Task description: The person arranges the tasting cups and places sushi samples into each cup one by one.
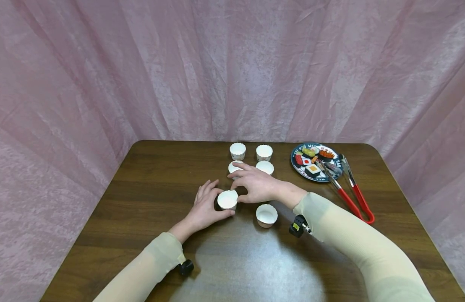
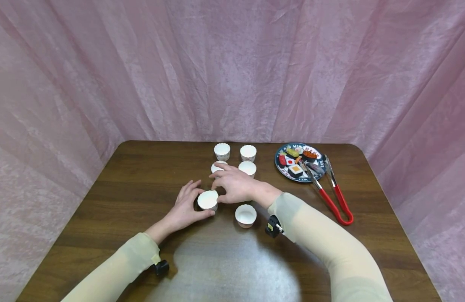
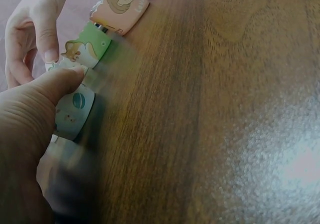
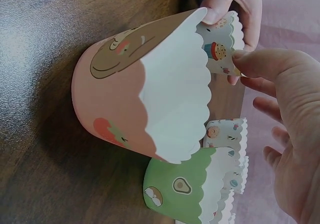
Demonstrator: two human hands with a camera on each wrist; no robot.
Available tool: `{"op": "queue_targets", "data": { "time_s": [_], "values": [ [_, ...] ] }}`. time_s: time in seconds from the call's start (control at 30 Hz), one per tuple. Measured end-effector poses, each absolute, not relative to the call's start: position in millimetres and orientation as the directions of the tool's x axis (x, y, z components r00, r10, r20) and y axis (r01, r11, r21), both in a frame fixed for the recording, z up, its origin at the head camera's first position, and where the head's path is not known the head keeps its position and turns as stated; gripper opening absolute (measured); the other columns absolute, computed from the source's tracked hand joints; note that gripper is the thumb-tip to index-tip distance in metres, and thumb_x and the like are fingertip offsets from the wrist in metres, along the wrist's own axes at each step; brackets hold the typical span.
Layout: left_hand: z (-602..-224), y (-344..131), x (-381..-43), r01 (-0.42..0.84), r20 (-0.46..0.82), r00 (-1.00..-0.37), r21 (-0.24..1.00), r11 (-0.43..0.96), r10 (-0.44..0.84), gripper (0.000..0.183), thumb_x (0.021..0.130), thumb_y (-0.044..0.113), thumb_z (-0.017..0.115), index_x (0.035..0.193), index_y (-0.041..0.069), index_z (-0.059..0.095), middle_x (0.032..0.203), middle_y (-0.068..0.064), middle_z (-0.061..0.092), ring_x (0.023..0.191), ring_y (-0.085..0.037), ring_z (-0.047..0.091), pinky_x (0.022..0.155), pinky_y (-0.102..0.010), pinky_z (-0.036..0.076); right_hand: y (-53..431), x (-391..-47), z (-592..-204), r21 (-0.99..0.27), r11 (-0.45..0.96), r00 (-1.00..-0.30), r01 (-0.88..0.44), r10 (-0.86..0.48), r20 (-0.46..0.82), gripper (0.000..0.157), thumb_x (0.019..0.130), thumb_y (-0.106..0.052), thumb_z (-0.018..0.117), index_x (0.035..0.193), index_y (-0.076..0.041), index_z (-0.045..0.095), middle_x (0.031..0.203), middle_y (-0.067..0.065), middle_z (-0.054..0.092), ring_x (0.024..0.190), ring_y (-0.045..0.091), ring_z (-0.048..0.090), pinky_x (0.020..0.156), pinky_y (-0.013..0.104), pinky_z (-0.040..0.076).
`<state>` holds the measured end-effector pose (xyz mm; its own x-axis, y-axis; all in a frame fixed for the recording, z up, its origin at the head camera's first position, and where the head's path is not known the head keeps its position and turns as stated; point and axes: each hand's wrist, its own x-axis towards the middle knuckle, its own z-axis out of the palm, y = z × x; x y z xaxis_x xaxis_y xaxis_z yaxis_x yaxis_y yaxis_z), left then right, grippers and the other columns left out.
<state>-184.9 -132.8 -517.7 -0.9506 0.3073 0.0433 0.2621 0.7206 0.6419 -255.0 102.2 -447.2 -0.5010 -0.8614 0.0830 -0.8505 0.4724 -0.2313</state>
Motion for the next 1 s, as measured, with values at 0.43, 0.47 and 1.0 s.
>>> {"op": "queue_targets", "data": {
  "time_s": [0.43, 0.47, 1.0],
  "values": [
    [-516.9, -131.8, -184.6, 0.256, 0.038, -0.952, 0.644, 0.721, 0.303, 0.069, 0.080, 0.056, 0.084, 0.128, 0.013, 0.060, 0.166, -0.009, 0.026, 0.155, -0.029, 0.005, 0.120, -0.061, 0.004, 102.5, -255.0, -447.9, -0.242, 0.483, -0.515, -0.841, -0.853, 0.084, 0.026, 0.086, -0.033, 0.082, 0.108, -0.021, 0.077, 0.145, 0.007, 0.059, 0.153, 0.035, 0.023, 0.121, 0.051, 0.023],
    [-516.9, -131.8, -184.6, 0.257, 0.041, -0.952, 0.643, 0.721, 0.303, 0.069, 0.080, 0.056, 0.084, 0.128, 0.013, 0.060, 0.166, -0.009, 0.026, 0.155, -0.029, 0.006, 0.120, -0.061, 0.004, 102.3, -255.0, -447.5, -0.247, 0.488, -0.520, -0.837, -0.850, 0.084, 0.024, 0.087, -0.033, 0.081, 0.108, -0.021, 0.077, 0.144, 0.007, 0.059, 0.153, 0.035, 0.023, 0.121, 0.051, 0.024],
    [-518.7, -131.3, -185.7, 0.274, 0.058, -0.950, 0.632, 0.725, 0.308, 0.069, 0.079, 0.056, 0.084, 0.128, 0.013, 0.061, 0.165, -0.010, 0.028, 0.155, -0.031, 0.008, 0.120, -0.062, 0.005, 90.6, -257.0, -447.5, -0.194, 0.585, -0.608, -0.788, -0.790, 0.086, 0.010, 0.091, -0.025, 0.071, 0.081, -0.026, 0.074, 0.136, 0.006, 0.064, 0.149, 0.036, 0.032, 0.117, 0.052, 0.031]
  ]
}}
